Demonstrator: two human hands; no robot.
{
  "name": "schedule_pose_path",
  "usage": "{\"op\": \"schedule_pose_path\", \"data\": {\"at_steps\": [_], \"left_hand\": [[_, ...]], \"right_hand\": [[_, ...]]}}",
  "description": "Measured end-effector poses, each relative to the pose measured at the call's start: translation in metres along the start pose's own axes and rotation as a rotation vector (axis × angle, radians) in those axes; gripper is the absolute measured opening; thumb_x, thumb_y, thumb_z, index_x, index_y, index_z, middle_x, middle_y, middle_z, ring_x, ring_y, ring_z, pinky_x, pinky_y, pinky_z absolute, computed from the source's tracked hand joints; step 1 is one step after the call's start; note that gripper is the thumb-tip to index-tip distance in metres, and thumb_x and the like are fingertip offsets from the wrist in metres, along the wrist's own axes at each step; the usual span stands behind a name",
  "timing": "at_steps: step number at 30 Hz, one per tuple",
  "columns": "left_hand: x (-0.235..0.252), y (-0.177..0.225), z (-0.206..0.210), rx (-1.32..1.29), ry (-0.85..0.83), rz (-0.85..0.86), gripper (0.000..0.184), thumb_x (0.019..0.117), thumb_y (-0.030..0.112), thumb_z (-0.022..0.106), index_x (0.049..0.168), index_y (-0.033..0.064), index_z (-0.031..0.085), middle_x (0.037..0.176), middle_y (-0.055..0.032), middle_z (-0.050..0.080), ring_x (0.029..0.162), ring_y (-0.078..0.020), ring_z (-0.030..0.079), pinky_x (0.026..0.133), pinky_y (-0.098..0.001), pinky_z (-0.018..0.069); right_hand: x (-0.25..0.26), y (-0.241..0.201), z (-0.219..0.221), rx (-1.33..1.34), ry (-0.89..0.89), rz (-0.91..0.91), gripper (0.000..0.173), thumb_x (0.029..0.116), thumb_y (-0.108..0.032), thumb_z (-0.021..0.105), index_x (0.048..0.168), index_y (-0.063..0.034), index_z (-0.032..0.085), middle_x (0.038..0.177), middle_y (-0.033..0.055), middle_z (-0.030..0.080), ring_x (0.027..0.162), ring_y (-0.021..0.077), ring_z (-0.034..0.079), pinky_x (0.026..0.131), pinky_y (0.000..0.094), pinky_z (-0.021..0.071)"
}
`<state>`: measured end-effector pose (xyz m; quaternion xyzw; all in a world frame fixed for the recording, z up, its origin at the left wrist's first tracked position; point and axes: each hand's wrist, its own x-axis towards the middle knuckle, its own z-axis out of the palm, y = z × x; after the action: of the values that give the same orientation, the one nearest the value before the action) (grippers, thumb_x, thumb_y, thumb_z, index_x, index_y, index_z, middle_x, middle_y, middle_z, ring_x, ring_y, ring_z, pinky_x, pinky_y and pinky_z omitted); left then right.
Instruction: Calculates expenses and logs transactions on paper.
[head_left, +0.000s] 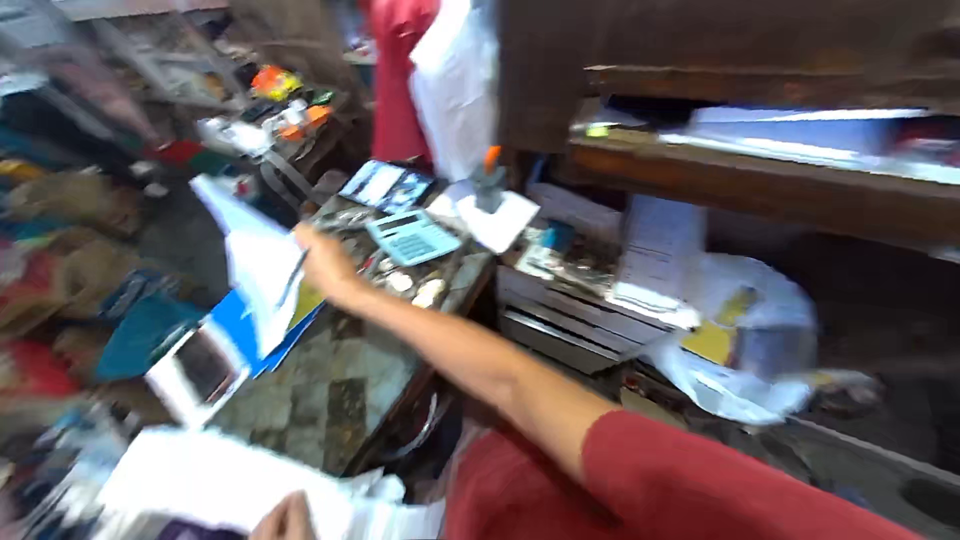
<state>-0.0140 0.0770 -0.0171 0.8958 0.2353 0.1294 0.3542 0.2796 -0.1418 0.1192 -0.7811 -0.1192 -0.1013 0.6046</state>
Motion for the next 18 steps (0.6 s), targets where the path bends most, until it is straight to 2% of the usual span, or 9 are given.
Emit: {"op": "schedule_pose_path", "data": {"at_steps": [1,2,3,6,10,12,15,18], "left_hand": [[-0.003,0.004,0.001,0.032,0.024,-0.017,0.030,0.0966,0.017,0.063,0.101,-0.0112,0.071,0.099,-0.0274,0.069,0.101,-0.0387,0.065,0.096,-0.0562,0.0485],[-0.005,0.008,0.005,0.036,0.065,-0.048,0.029,0.0954,0.018,0.065,0.100,-0.0092,0.073,0.102,-0.0290,0.069,0.108,-0.0454,0.061,0.099,-0.0619,0.0448],[-0.005,0.011,0.010,0.028,0.101,-0.079,0.028,0.0949,0.020,0.065,0.099,-0.0068,0.074,0.105,-0.0285,0.069,0.114,-0.0479,0.058,0.102,-0.0642,0.0416],[-0.005,0.015,0.017,-0.013,0.148,-0.150,0.026,0.0942,0.024,0.067,0.098,0.0001,0.076,0.107,-0.0208,0.070,0.122,-0.0435,0.054,0.107,-0.0614,0.0360],[-0.007,0.016,0.022,-0.046,0.169,-0.195,0.024,0.0936,0.026,0.067,0.097,0.0046,0.077,0.108,-0.0173,0.069,0.124,-0.0409,0.052,0.106,-0.0626,0.0342],[-0.008,0.018,0.024,-0.052,0.172,-0.217,0.022,0.0939,0.026,0.067,0.097,0.0062,0.078,0.111,-0.0170,0.068,0.126,-0.0401,0.051,0.106,-0.0621,0.0344],[-0.007,0.018,0.027,-0.060,0.186,-0.218,0.021,0.0932,0.025,0.067,0.094,0.0068,0.078,0.106,-0.0145,0.070,0.124,-0.0390,0.052,0.107,-0.0614,0.0335],[-0.006,0.018,0.029,-0.067,0.194,-0.206,0.021,0.0933,0.025,0.067,0.093,0.0072,0.078,0.100,-0.0113,0.071,0.122,-0.0378,0.053,0.107,-0.0607,0.0325]], "right_hand": [[0.007,-0.010,-0.009,-0.040,-0.027,0.003,0.028,0.0971,0.006,0.057,0.125,0.0058,0.060,0.108,0.0276,0.069,0.099,0.0408,0.070,0.086,0.0561,0.0570],[0.020,-0.020,-0.017,-0.075,-0.056,0.011,0.028,0.0974,0.006,0.056,0.126,0.0062,0.059,0.111,0.0278,0.069,0.100,0.0395,0.070,0.087,0.0545,0.0572],[0.037,-0.030,-0.024,-0.089,-0.081,0.024,0.029,0.0973,0.007,0.053,0.126,0.0062,0.058,0.115,0.0273,0.067,0.099,0.0370,0.071,0.086,0.0520,0.0589],[0.083,-0.065,-0.036,-0.056,-0.113,0.070,0.033,0.0952,0.009,0.051,0.127,0.0045,0.055,0.121,0.0251,0.064,0.092,0.0297,0.075,0.077,0.0445,0.0649],[0.126,-0.095,-0.036,-0.009,-0.105,0.042,0.034,0.0948,0.006,0.054,0.128,0.0020,0.054,0.120,0.0223,0.065,0.089,0.0262,0.075,0.074,0.0413,0.0661],[0.133,-0.105,-0.031,0.012,-0.097,0.039,0.032,0.0946,0.007,0.054,0.126,0.0022,0.055,0.119,0.0208,0.064,0.089,0.0245,0.075,0.074,0.0390,0.0667],[0.127,-0.111,-0.023,0.103,-0.096,0.059,0.031,0.0941,0.010,0.053,0.124,0.0021,0.054,0.116,0.0197,0.063,0.086,0.0235,0.075,0.071,0.0379,0.0666],[0.105,-0.095,-0.028,0.242,-0.091,0.034,0.028,0.0950,0.011,0.052,0.122,0.0047,0.050,0.115,0.0204,0.061,0.085,0.0255,0.074,0.070,0.0400,0.0671]]}}
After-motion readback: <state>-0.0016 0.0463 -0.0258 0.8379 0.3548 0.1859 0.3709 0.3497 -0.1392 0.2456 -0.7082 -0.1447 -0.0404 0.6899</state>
